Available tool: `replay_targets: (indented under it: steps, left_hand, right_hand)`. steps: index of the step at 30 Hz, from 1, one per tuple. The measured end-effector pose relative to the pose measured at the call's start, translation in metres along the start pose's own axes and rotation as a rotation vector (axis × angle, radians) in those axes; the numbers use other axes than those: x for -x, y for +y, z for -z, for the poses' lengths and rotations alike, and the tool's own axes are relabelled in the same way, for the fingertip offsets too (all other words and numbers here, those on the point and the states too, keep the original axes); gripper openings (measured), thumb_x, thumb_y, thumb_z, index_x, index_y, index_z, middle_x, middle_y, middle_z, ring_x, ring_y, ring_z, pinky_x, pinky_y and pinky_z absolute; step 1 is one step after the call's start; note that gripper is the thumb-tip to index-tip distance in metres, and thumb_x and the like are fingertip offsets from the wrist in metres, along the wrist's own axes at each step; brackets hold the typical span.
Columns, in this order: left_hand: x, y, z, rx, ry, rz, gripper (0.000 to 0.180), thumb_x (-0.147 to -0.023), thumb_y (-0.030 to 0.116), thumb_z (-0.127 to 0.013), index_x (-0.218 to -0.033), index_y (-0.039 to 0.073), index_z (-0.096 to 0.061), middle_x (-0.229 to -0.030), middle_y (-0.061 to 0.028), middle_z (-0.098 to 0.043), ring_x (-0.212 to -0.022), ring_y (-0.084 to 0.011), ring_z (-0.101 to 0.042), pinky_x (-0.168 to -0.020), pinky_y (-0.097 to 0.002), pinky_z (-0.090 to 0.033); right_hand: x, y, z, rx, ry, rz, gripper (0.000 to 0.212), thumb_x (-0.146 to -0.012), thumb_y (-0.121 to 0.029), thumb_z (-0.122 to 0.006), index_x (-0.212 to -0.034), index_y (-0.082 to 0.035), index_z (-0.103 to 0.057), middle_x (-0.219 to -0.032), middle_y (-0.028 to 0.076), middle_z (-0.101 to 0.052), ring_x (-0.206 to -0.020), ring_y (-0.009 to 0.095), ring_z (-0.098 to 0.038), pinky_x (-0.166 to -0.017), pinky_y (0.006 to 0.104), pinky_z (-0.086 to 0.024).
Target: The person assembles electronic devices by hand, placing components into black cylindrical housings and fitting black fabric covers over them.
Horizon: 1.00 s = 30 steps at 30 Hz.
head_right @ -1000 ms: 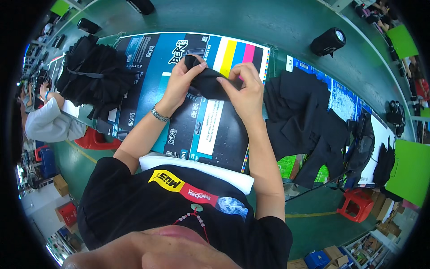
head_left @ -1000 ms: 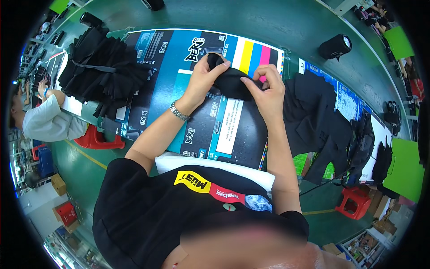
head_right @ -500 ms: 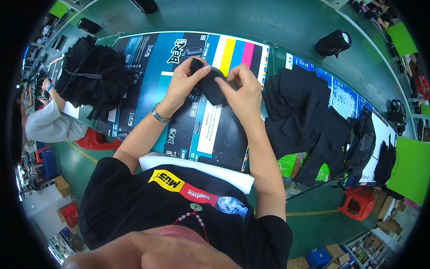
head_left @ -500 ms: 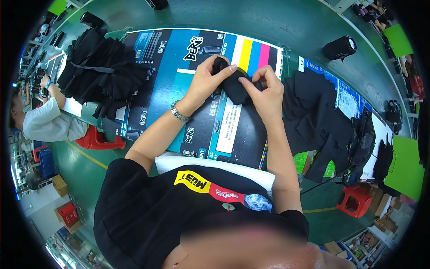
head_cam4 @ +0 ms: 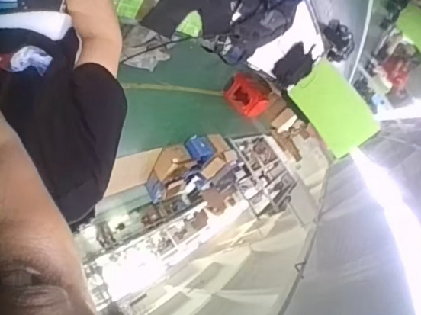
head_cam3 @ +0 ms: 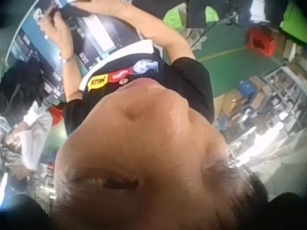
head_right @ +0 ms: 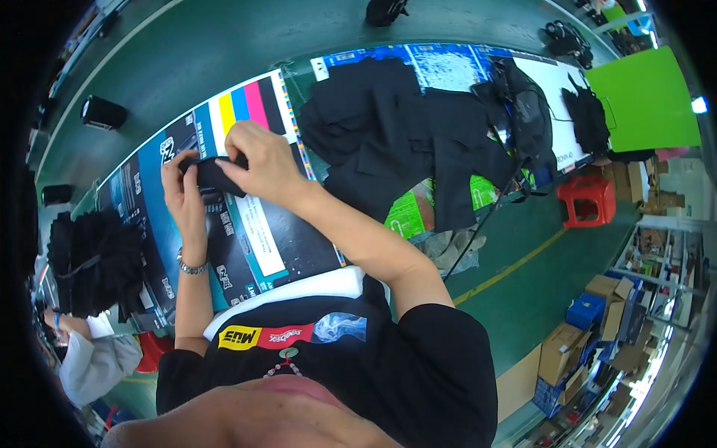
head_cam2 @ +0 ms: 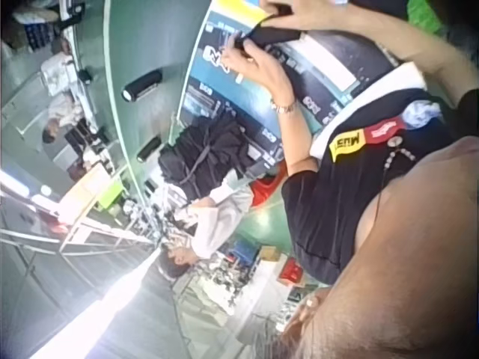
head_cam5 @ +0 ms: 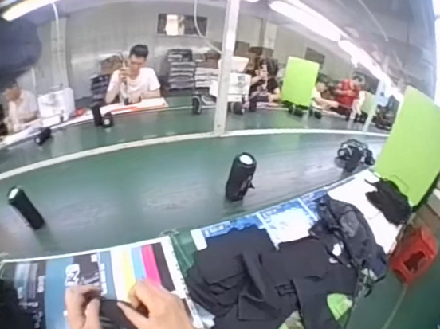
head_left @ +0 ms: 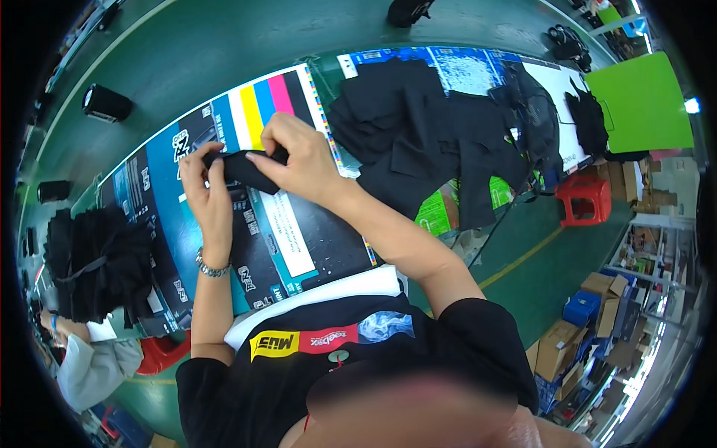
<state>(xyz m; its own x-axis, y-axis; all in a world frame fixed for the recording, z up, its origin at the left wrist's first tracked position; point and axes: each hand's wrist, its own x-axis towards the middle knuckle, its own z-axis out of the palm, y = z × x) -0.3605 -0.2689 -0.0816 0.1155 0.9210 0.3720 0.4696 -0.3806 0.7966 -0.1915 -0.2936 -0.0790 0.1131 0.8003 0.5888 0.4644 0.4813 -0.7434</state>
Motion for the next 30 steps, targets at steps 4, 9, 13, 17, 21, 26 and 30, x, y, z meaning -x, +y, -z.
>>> replay_targets:
  steps: [4, 9, 13, 17, 21, 26, 30]
  left_hand:
    - [0.006, -0.002, -0.007, 0.443, 0.032, 0.093, 0.022, -0.092, -0.001, -0.045, -0.113, -0.001, -0.054, -0.106, -0.0046, -0.056, -0.092, -0.0086, -0.054, -0.082, -0.0233, -0.043]
    - [0.011, 0.001, -0.007, 0.778, 0.060, 0.134, 0.023, -0.093, -0.002, -0.046, -0.116, -0.002, -0.050, -0.112, -0.0088, -0.054, -0.105, -0.0142, -0.054, -0.091, -0.0288, -0.045]
    - [0.013, -0.001, -0.008, 1.043, -0.058, 0.236, 0.024, -0.095, 0.002, -0.046, -0.118, -0.001, -0.048, -0.115, -0.0103, -0.051, -0.108, -0.0164, -0.052, -0.094, -0.0330, -0.043]
    - [0.017, -0.004, -0.010, 0.939, -0.157, 0.290, 0.022, -0.092, 0.000, -0.047, -0.114, 0.000, -0.052, -0.109, -0.0081, -0.055, -0.103, -0.0144, -0.053, -0.093, -0.0295, -0.041]
    - [0.015, 0.005, -0.013, 0.589, -0.223, 0.156, 0.019, -0.091, -0.001, -0.047, -0.108, 0.001, -0.056, -0.102, -0.0053, -0.060, -0.099, -0.0118, -0.055, -0.090, -0.0242, -0.041]
    - [0.011, -0.007, -0.017, 0.558, -0.128, 0.232, 0.016, -0.092, 0.002, -0.051, -0.105, 0.003, -0.060, -0.099, -0.0022, -0.060, -0.093, -0.0104, -0.056, -0.084, -0.0239, -0.044]
    - [0.005, -0.015, -0.010, 0.592, -0.067, 0.181, 0.020, -0.093, 0.003, -0.051, -0.111, -0.001, -0.058, -0.106, -0.0047, -0.062, -0.095, -0.0093, -0.057, -0.084, -0.0238, -0.046]
  right_hand:
    - [0.002, -0.002, -0.001, 0.014, 0.003, -0.064, 0.024, -0.066, 0.001, -0.065, -0.076, -0.005, -0.044, -0.071, 0.009, -0.048, -0.065, 0.028, -0.052, -0.055, 0.0355, -0.041]
    - [0.004, 0.008, -0.001, 0.119, 0.064, -0.189, 0.025, -0.064, 0.000, -0.063, -0.081, -0.004, -0.046, -0.082, 0.011, -0.048, -0.072, 0.028, -0.052, -0.063, 0.0365, -0.043]
    - [0.003, 0.015, -0.001, 0.286, 0.222, -0.167, 0.025, -0.067, -0.004, -0.065, -0.086, -0.004, -0.050, -0.091, 0.012, -0.047, -0.074, 0.026, -0.052, -0.066, 0.0354, -0.044]
    - [-0.002, 0.021, -0.002, 0.138, 0.280, -0.284, 0.027, -0.067, -0.003, -0.066, -0.087, -0.004, -0.049, -0.087, 0.013, -0.047, -0.075, 0.028, -0.053, -0.064, 0.0371, -0.045]
    - [0.000, 0.028, -0.010, -0.420, 0.317, -0.407, 0.018, -0.076, 0.004, -0.058, -0.093, 0.000, -0.055, -0.082, 0.006, -0.058, -0.068, 0.011, -0.054, -0.059, 0.0240, -0.044]
    - [-0.003, 0.014, 0.002, -1.022, 0.029, -0.945, 0.023, -0.084, -0.002, -0.054, -0.105, -0.001, -0.062, -0.081, 0.002, -0.060, -0.062, 0.007, -0.055, -0.053, 0.0193, -0.042]
    - [0.005, 0.016, -0.003, -1.105, -0.085, -1.006, 0.019, -0.089, -0.007, -0.054, -0.105, -0.002, -0.062, -0.084, 0.003, -0.062, -0.063, 0.005, -0.054, -0.049, 0.0175, -0.039]
